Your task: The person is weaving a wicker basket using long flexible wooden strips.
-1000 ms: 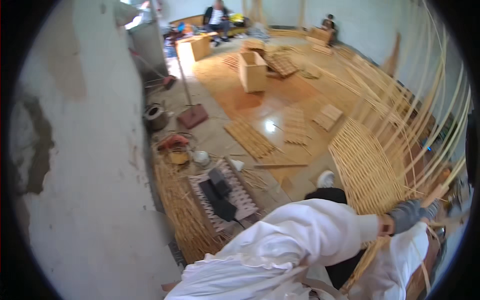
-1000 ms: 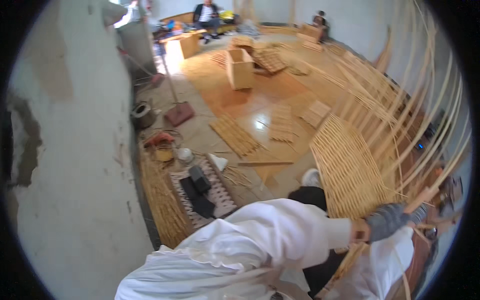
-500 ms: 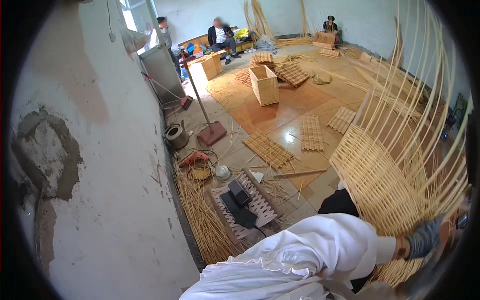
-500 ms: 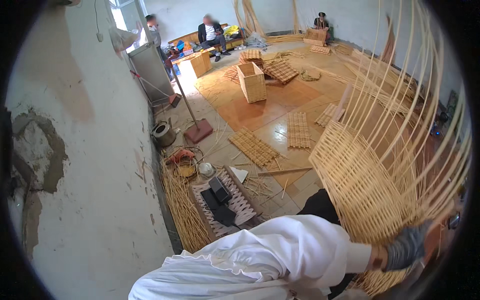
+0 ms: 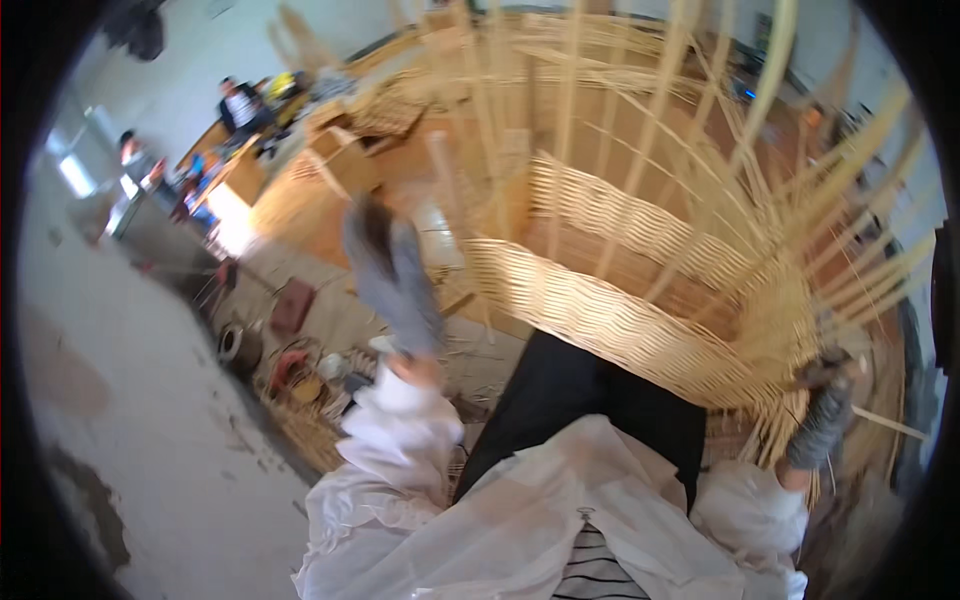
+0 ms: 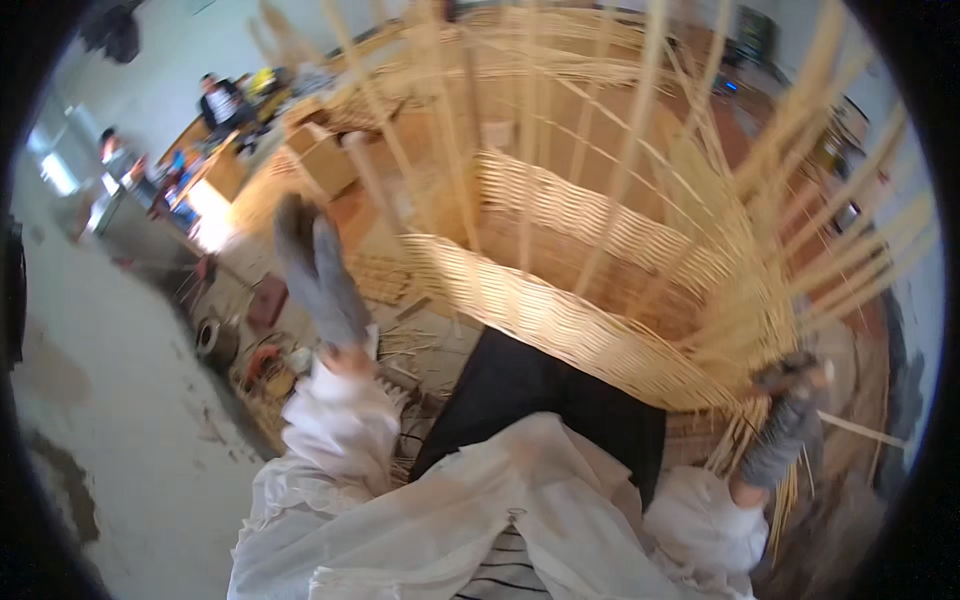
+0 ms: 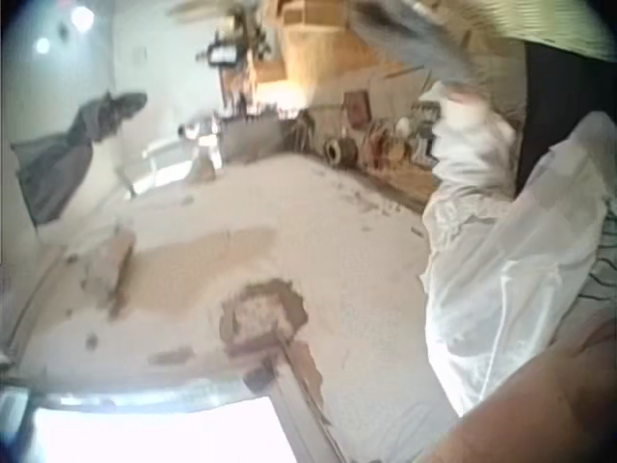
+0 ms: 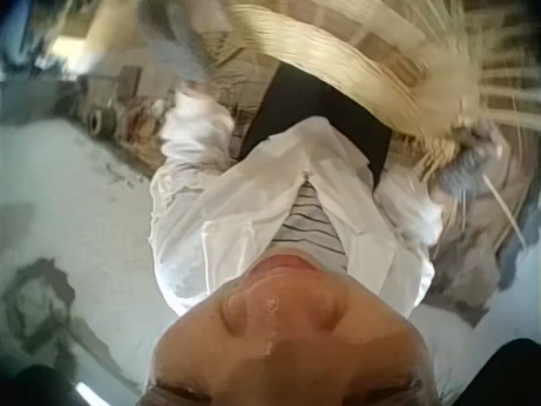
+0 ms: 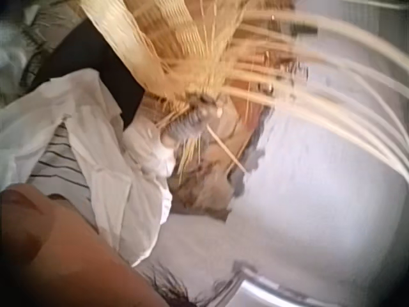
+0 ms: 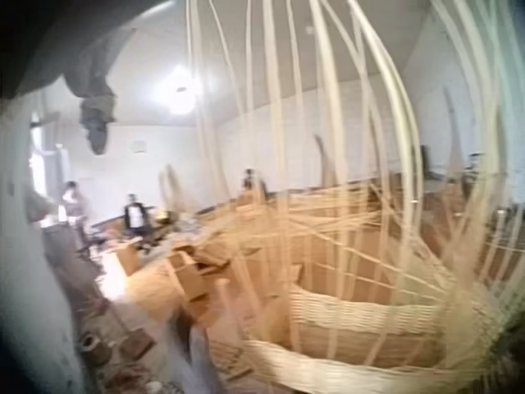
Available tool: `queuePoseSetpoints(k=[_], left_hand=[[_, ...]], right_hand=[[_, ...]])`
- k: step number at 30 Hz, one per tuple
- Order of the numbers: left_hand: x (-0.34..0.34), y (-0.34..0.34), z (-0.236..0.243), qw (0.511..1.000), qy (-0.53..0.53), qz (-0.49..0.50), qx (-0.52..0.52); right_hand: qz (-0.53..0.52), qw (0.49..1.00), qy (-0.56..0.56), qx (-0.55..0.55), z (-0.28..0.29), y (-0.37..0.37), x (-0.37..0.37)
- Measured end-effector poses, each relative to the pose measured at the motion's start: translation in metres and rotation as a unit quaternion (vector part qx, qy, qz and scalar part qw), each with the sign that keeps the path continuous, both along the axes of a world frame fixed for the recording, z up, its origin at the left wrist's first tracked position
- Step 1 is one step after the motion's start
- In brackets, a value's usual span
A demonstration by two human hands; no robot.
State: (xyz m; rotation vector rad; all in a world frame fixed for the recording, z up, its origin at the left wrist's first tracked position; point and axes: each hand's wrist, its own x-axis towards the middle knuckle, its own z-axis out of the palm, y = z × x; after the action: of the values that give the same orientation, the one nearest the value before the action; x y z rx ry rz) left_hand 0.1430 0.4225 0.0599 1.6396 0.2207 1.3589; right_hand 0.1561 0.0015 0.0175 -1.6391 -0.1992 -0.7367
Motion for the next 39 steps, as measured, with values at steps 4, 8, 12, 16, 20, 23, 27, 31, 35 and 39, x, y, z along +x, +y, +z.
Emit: queuePoseSetpoints(k=[4,8,12,16,20,23,27,31,35,39], left_hand=[[0.074,0.079,-0.063,0.96,0.066,-0.055,0.267],[0.054,0.015,0.002,0.926,0.037,-0.353,-0.126],[0.038,-0.031,0.0,0.881,0.013,-0.446,-0.161],[0.023,-0.095,-0.01,0.92,0.042,-0.388,0.017],[0.001,-0.125,-0.023,0.852,0.084,-0.507,0.102],[-0.015,-0.133,-0.024,0.73,0.197,-0.581,0.3],[-0.014,-0.167,-0.05,0.767,0.106,-0.622,0.118],[-0.011,-0.158,-0.056,0.76,0.171,-0.623,0.076],[-0.011,-0.14,-0.049,0.752,0.152,-0.635,0.089],[0.003,-0.115,-0.032,0.84,0.104,-0.477,0.237]], right_hand=[[-0.044,0.996,0.029,0.071,-0.02,0.016,0.017],[-0.017,0.996,0.082,0.033,0.01,-0.027,0.072],[0.136,0.978,0.153,0.031,0.051,-0.052,0.153],[-0.031,0.983,0.176,-0.038,0.036,-0.093,0.231],[-0.336,0.902,0.164,-0.216,-0.012,-0.054,0.263],[-0.356,0.875,0.196,-0.262,-0.027,-0.044,0.288],[-0.356,0.867,0.201,-0.285,-0.038,-0.035,0.304],[-0.359,0.863,0.193,-0.299,-0.038,-0.041,0.309],[-0.348,0.859,0.184,-0.326,-0.033,-0.029,0.324],[-0.37,0.829,0.144,-0.394,-0.023,-0.053,0.34]])
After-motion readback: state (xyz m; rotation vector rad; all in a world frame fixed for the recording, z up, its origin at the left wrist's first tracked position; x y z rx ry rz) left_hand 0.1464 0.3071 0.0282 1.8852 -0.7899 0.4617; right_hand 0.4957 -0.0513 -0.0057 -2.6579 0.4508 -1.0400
